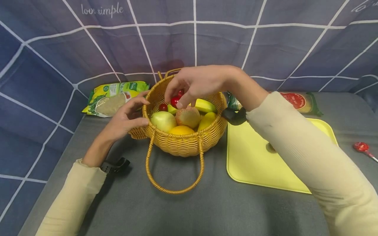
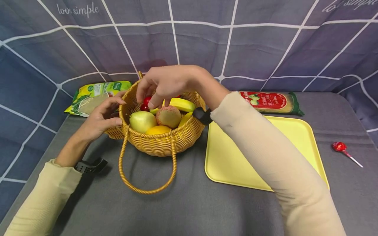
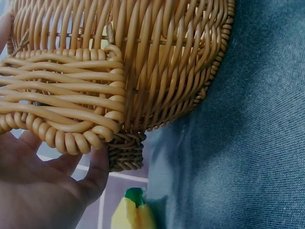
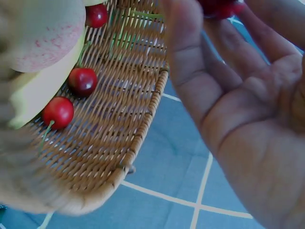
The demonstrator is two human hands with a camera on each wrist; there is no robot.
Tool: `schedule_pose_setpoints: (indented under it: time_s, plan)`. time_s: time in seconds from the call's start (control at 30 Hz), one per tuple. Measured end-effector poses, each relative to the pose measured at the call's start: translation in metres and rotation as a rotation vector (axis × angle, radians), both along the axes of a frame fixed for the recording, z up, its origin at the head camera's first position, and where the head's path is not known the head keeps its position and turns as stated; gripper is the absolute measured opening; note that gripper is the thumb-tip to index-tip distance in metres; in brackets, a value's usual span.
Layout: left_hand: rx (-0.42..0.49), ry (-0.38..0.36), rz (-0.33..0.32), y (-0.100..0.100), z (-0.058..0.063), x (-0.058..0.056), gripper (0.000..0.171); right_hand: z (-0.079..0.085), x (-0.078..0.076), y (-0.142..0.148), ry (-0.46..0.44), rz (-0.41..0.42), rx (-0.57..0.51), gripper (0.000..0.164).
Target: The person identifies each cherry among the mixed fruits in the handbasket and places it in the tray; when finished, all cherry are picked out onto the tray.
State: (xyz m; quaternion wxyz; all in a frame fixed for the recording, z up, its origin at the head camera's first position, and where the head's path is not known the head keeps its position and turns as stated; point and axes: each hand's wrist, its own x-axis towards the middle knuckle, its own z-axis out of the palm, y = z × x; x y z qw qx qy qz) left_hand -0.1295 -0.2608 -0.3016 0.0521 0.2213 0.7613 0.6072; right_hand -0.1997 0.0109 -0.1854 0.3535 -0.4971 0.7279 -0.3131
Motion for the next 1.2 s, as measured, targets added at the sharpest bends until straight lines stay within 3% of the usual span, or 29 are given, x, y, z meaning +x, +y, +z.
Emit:
schedule_pose_setpoints:
  time_s: [0.2, 0.3, 0.67, 0.83, 1.07, 1.2]
  plan:
    - [-0.017, -0.001, 0.016, 0.001, 0.000, 0.000, 0.041, -0.001, 0.026, 0.030, 0.120, -0.005, -0.140, 0.024]
    - [-0.032, 0.004, 0.020, 0.002, 0.001, 0.000, 0.040, -0.001, 0.042, 0.049, 0.204, -0.086, -0.151, 0.025]
    - [-0.003, -0.004, 0.016, 0.000, 0.000, 0.001, 0.040, -0.023, 0.078, 0.133, 0.269, -0.400, -0.195, 0.033]
    - [-0.001, -0.012, 0.010, 0.000, 0.000, 0.001, 0.040, -0.051, 0.087, 0.172, 0.333, -0.510, -0.148, 0.037]
    - [0.024, 0.001, -0.008, 0.001, 0.000, 0.000, 0.039, -0.100, 0.089, 0.228, 0.510, -0.658, -0.002, 0.038]
    - [0.051, 0.001, -0.025, 0.001, 0.000, 0.001, 0.039, -0.128, 0.086, 0.256, 0.514, -0.677, 0.041, 0.035]
